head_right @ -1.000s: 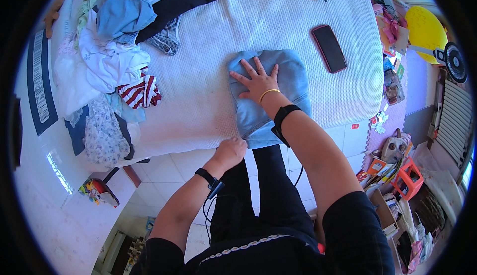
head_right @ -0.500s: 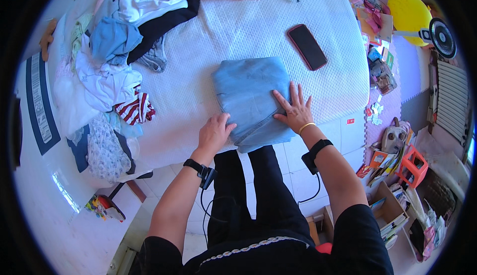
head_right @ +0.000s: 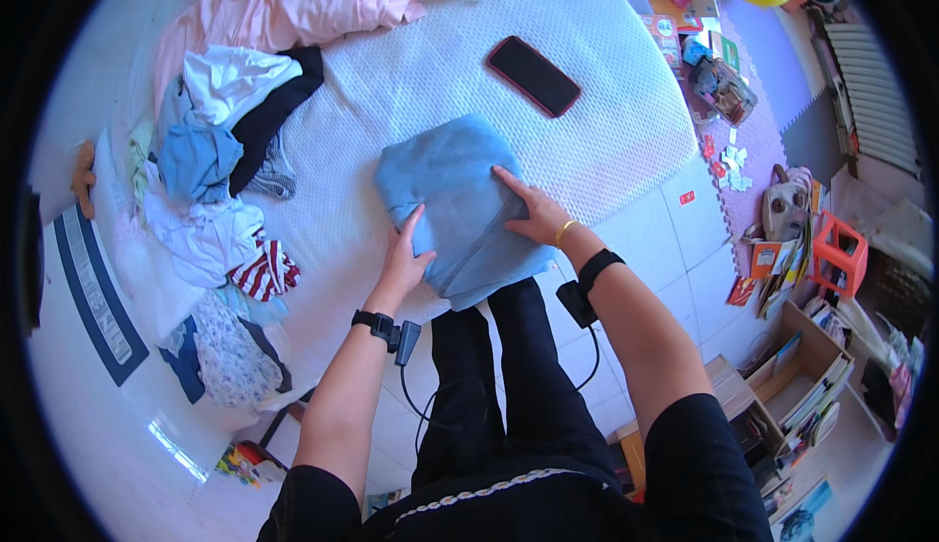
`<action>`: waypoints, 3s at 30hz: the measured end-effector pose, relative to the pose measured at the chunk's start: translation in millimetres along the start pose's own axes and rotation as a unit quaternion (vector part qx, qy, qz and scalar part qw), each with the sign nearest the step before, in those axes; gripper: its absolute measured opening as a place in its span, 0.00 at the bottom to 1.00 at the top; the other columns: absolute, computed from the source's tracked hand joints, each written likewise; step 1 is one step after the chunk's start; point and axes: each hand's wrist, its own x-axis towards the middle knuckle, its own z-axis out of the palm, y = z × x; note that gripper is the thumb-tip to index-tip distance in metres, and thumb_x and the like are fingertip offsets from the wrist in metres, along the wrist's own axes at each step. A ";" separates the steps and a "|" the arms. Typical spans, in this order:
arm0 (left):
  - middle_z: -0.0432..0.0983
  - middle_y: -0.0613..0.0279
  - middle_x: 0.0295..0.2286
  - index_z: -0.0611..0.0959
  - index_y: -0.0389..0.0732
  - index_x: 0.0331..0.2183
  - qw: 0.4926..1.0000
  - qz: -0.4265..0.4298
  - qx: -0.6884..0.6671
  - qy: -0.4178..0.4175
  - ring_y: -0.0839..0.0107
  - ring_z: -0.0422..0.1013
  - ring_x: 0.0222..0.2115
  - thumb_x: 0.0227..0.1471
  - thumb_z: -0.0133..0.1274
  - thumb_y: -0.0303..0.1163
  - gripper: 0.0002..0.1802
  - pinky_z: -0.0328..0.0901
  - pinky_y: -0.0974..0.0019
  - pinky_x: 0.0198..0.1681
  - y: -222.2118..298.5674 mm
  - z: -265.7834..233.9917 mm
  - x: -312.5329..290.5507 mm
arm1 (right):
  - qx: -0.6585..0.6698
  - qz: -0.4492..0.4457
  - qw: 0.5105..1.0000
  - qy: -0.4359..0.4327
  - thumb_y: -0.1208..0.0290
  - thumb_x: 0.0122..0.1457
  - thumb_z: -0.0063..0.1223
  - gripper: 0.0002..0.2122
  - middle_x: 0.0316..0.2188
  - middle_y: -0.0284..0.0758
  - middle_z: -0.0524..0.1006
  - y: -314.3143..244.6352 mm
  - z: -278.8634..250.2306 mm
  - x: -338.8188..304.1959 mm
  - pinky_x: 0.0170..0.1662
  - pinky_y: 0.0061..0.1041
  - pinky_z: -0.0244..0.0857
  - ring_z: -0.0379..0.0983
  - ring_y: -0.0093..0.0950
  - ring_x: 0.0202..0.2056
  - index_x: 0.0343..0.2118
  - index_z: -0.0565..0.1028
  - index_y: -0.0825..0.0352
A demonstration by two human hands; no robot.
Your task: The person folds a colorful cloth, a black shirt, and blue denim pants on a bed by hand, then carries and places each item onto a stack on a red chair.
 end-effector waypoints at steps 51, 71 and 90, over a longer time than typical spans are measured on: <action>0.76 0.27 0.63 0.69 0.63 0.93 0.461 0.651 0.325 -0.508 0.22 0.82 0.61 0.65 0.82 0.26 0.66 0.80 0.36 0.67 404.1 427.2 -492.1 | 0.239 0.269 0.595 0.719 0.77 0.63 0.74 0.62 0.84 0.61 0.77 1.7 390.2 -909.8 0.89 0.49 0.70 0.77 0.59 0.84 0.99 0.55 0.40; 0.77 0.26 0.63 0.71 0.59 0.92 0.314 0.662 0.350 -0.583 0.23 0.83 0.60 0.64 0.83 0.30 0.64 0.81 0.36 0.67 441.1 726.4 -738.5 | 0.254 0.342 0.431 0.796 0.85 0.62 0.70 0.60 0.90 0.53 0.73 94.0 475.9 -1167.4 0.89 0.46 0.69 0.73 0.55 0.87 0.98 0.60 0.44; 0.79 0.32 0.54 0.65 0.51 0.94 0.324 0.620 0.357 -0.619 0.30 0.85 0.52 0.69 0.81 0.32 0.64 0.81 0.38 0.62 446.2 940.5 -813.6 | 0.251 0.367 0.542 0.713 0.86 0.59 0.67 0.60 0.85 0.54 0.79 274.6 423.3 -1403.7 0.84 0.44 0.76 0.81 0.56 0.81 0.96 0.64 0.38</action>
